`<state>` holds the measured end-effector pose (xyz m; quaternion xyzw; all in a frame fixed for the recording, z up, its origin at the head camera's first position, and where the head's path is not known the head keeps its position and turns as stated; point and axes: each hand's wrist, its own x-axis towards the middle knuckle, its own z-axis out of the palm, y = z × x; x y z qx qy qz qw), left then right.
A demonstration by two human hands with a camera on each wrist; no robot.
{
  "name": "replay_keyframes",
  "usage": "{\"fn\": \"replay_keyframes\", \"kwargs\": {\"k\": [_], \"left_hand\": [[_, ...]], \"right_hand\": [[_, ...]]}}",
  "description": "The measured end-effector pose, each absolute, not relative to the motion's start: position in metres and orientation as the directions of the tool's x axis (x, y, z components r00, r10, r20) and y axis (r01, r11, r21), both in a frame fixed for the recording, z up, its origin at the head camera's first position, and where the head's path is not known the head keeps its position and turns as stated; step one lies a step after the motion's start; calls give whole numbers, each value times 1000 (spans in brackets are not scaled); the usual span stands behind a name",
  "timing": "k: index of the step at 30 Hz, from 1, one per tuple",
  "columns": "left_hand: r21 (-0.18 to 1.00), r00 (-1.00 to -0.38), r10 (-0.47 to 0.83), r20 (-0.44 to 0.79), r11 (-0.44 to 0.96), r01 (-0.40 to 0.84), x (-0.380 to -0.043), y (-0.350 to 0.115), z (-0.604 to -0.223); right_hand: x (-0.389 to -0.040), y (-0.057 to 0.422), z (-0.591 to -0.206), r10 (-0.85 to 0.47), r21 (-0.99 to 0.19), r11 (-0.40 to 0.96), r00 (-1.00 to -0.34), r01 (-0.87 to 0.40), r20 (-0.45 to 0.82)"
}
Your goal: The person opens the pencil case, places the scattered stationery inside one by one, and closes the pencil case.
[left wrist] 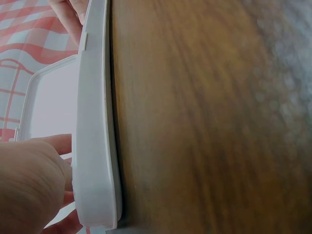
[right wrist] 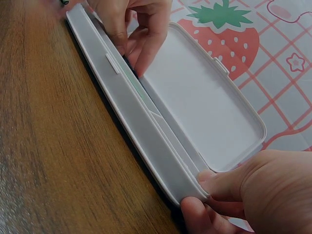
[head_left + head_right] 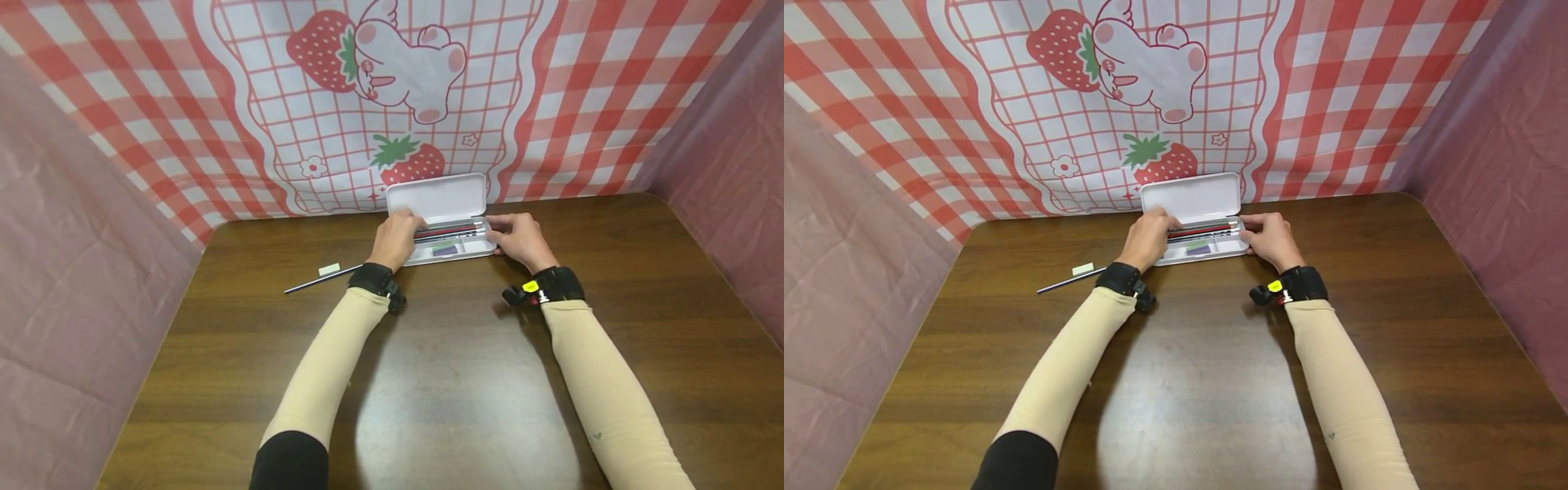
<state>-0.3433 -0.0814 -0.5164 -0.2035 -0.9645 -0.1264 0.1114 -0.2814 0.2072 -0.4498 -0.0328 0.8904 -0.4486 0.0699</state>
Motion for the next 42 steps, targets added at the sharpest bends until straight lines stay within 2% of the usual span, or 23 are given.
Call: {"fn": "replay_keyframes", "kwargs": {"k": [14, 30, 42], "left_hand": [[148, -902, 381, 204, 899, 413, -342, -78, -512], [196, -905, 369, 212, 891, 409, -350, -81, -518], [259, -888, 328, 324, 872, 416, -366, -84, -519]], "right_hand": [[-281, 207, -449, -123, -807, 591, -989, -3, -86], [-281, 206, -449, -125, -813, 582, -989, -8, -80], [-281, 207, -450, -126, -809, 588, -989, -9, -80]]}}
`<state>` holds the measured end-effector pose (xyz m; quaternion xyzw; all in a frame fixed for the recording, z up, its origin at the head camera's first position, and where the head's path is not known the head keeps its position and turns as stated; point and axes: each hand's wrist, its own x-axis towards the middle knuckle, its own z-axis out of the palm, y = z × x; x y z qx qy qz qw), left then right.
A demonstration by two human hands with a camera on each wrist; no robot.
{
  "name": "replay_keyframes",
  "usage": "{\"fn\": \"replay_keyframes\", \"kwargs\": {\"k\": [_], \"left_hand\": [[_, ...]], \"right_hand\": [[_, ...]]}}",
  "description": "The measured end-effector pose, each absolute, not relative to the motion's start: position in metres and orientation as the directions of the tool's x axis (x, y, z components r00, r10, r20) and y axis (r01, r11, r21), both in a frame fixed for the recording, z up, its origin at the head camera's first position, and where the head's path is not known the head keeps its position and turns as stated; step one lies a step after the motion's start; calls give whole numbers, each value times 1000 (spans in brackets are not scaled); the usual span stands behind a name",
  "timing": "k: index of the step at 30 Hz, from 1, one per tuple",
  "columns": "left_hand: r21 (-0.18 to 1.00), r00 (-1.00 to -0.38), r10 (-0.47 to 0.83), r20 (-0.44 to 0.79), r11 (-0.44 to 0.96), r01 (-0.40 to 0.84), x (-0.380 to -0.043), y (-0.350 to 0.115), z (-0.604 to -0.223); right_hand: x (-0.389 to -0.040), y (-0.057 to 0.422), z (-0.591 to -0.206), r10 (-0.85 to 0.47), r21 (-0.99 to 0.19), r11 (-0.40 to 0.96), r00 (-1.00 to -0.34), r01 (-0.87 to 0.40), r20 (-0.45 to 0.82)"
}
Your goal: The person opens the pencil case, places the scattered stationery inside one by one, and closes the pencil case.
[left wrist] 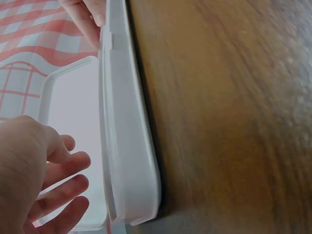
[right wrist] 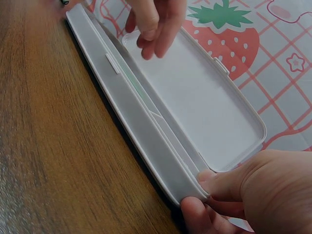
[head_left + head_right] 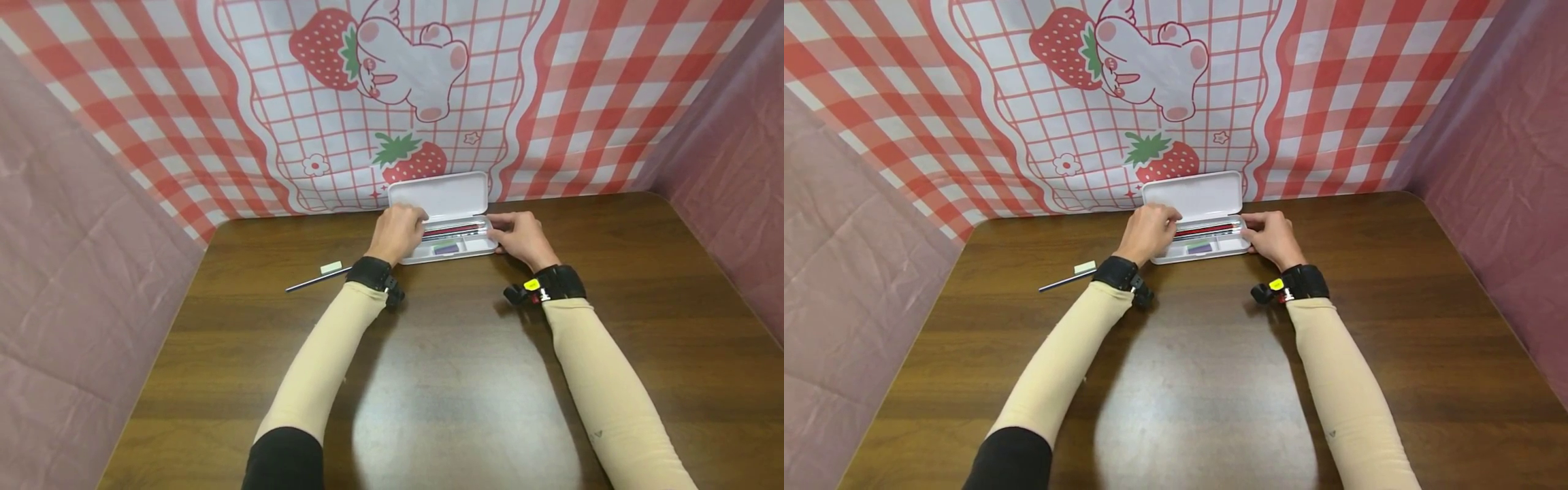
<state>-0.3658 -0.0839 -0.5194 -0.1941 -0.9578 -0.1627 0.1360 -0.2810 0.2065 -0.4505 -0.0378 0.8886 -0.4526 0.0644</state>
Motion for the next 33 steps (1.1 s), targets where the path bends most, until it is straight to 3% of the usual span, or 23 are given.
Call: {"fn": "replay_keyframes", "kwargs": {"k": [4, 8, 12, 15, 19, 33], "left_hand": [[278, -889, 318, 329, 867, 413, -357, -82, -507], [253, -852, 356, 383, 847, 467, -363, -90, -522], [228, -831, 382, 404, 838, 496, -317, -90, -477], [231, -824, 380, 421, 833, 502, -304, -90, -464], [200, -808, 387, 444, 836, 510, -323, -94, -492], [203, -835, 443, 327, 830, 520, -259, -99, -433]], "right_hand": [[-281, 207, -450, -124, -808, 590, -989, -7, -81], [-280, 205, -451, -119, -808, 590, -990, -9, -76], [-280, 204, -451, -117, -807, 590, -991, -13, -70], [-279, 204, -450, -116, -807, 591, -991, -15, -67], [-279, 205, -450, -117, -810, 586, -990, -9, -74], [-279, 205, -449, -119, -808, 590, -990, -8, -77]]}}
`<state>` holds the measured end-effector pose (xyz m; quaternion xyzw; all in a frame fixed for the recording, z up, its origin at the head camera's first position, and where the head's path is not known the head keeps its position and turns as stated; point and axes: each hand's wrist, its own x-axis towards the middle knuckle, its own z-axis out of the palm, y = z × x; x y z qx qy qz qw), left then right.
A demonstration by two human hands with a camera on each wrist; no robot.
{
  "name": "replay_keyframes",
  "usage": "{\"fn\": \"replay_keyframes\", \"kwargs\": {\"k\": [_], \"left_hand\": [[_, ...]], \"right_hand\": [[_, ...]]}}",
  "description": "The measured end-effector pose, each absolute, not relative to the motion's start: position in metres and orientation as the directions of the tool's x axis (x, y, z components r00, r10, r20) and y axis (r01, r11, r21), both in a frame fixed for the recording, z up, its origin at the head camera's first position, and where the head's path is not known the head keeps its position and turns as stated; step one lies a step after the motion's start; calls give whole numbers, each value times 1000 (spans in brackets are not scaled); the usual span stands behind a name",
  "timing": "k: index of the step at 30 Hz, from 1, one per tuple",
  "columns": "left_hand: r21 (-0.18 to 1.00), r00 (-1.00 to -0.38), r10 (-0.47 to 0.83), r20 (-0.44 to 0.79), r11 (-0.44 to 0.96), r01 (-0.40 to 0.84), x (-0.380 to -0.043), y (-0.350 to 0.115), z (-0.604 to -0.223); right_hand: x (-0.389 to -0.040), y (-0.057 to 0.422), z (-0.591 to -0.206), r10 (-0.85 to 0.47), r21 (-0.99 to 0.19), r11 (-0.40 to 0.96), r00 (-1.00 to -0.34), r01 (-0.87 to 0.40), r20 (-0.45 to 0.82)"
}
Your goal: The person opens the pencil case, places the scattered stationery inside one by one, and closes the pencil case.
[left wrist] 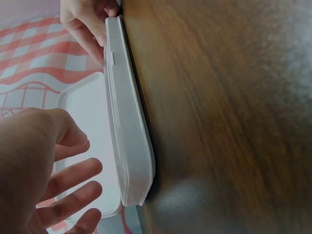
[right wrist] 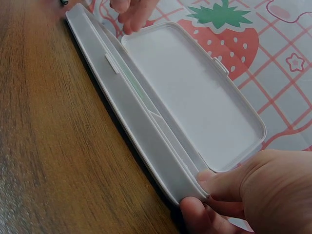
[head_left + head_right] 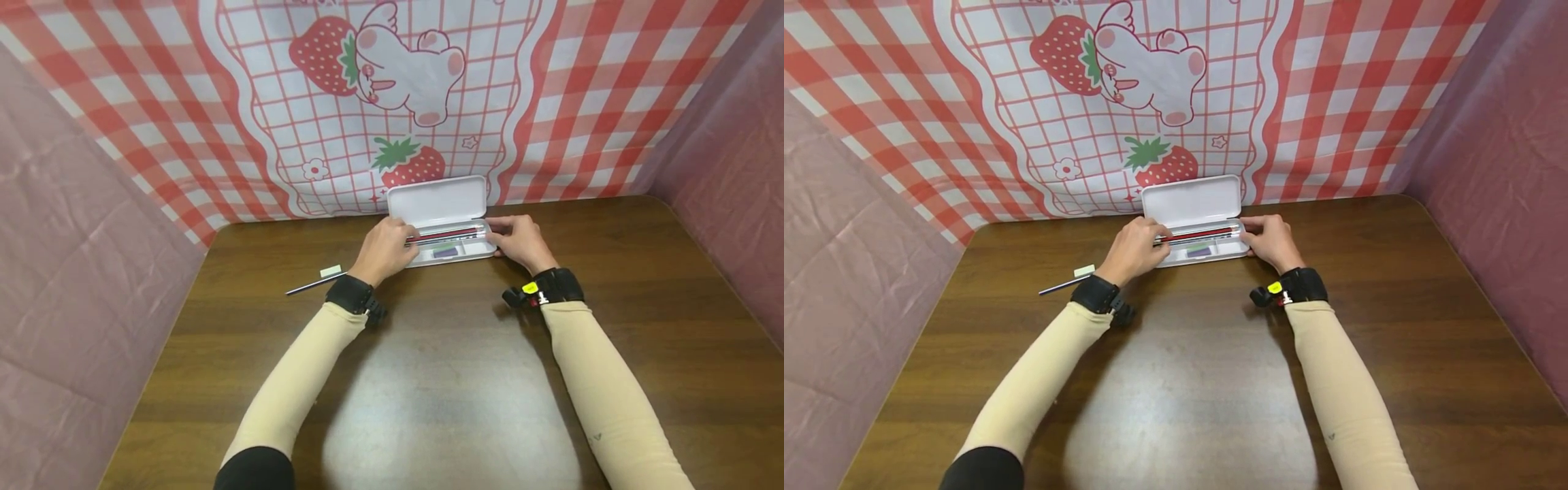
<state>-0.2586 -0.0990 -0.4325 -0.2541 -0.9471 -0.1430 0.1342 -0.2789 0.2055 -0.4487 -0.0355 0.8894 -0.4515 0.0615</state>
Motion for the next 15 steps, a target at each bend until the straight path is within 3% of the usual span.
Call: {"fn": "replay_keyframes", "kwargs": {"k": [15], "left_hand": [[207, -786, 474, 396, 788, 580, -253, -110, -440]], "right_hand": [[-284, 209, -449, -134, -813, 583, -986, 7, -104]]}}
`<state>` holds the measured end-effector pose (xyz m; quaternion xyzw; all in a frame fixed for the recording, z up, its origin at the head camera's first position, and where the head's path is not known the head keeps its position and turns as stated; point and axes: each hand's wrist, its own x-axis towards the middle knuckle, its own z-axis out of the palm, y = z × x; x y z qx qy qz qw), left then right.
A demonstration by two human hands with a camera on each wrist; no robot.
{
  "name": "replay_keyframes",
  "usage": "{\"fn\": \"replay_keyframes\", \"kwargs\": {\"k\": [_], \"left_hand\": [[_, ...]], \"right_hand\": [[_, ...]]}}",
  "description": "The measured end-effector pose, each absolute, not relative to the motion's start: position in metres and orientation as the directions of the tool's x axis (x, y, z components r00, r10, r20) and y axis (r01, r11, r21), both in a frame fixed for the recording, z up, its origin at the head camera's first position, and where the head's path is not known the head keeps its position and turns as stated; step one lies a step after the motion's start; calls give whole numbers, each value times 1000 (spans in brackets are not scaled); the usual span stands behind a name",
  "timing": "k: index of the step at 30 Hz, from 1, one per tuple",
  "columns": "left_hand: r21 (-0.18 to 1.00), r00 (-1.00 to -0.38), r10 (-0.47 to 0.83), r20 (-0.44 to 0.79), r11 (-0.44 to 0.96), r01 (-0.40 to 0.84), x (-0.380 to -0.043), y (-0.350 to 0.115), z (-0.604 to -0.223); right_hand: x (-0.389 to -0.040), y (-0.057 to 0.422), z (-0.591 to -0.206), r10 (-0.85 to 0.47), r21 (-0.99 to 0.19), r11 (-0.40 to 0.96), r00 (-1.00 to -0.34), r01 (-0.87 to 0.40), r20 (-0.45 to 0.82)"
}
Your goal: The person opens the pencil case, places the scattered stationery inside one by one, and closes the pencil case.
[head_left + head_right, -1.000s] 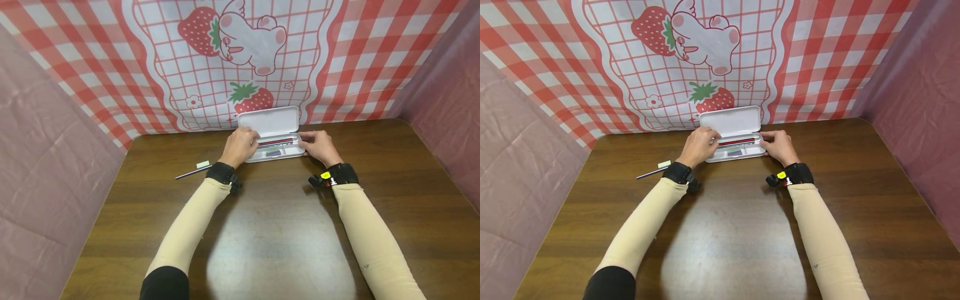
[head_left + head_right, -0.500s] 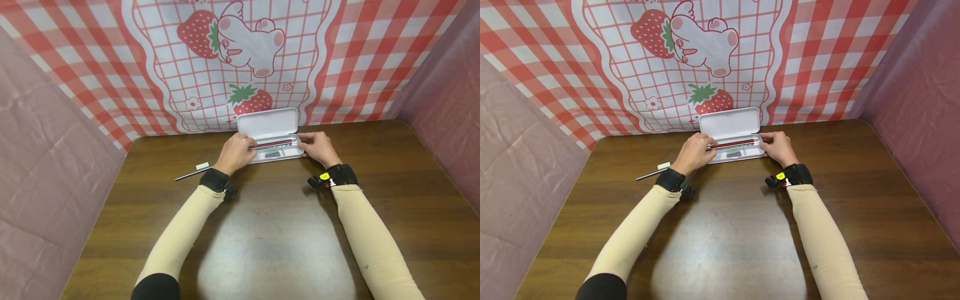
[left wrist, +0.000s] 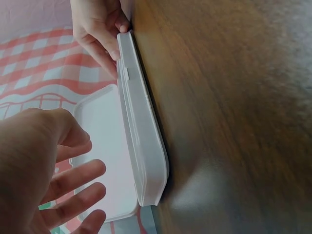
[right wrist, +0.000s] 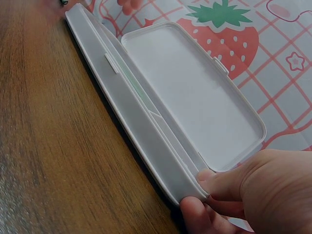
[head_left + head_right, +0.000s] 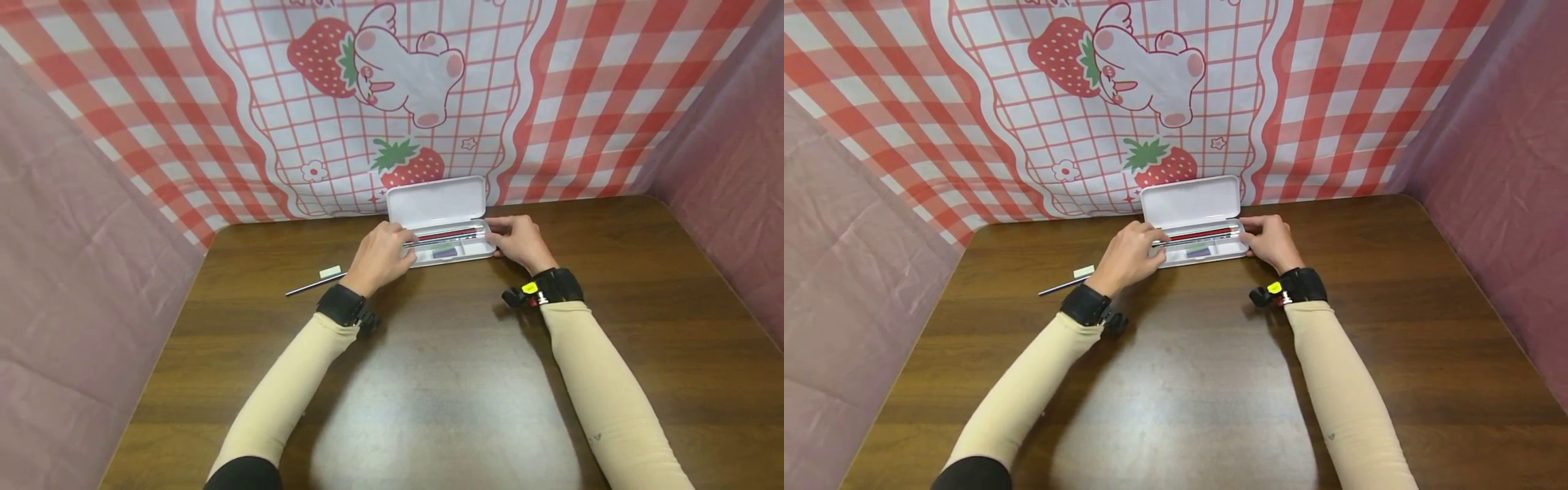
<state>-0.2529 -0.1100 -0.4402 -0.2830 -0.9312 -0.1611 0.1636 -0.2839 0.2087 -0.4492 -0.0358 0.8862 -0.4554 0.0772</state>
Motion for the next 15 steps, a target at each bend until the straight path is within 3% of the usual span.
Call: {"fn": "replay_keyframes", "kwargs": {"k": [3, 8, 15], "left_hand": [[187, -789, 472, 393, 799, 571, -248, -111, -441], [188, -798, 454, 395, 811, 554, -272, -126, -485], [212, -824, 431, 367, 824, 526, -248, -137, -461]], "right_hand": [[-284, 209, -450, -132, -813, 582, -985, 12, -108], [-283, 209, -451, -127, -810, 586, -985, 17, -113], [-285, 208, -454, -129, -819, 574, -989, -13, -75]]}}
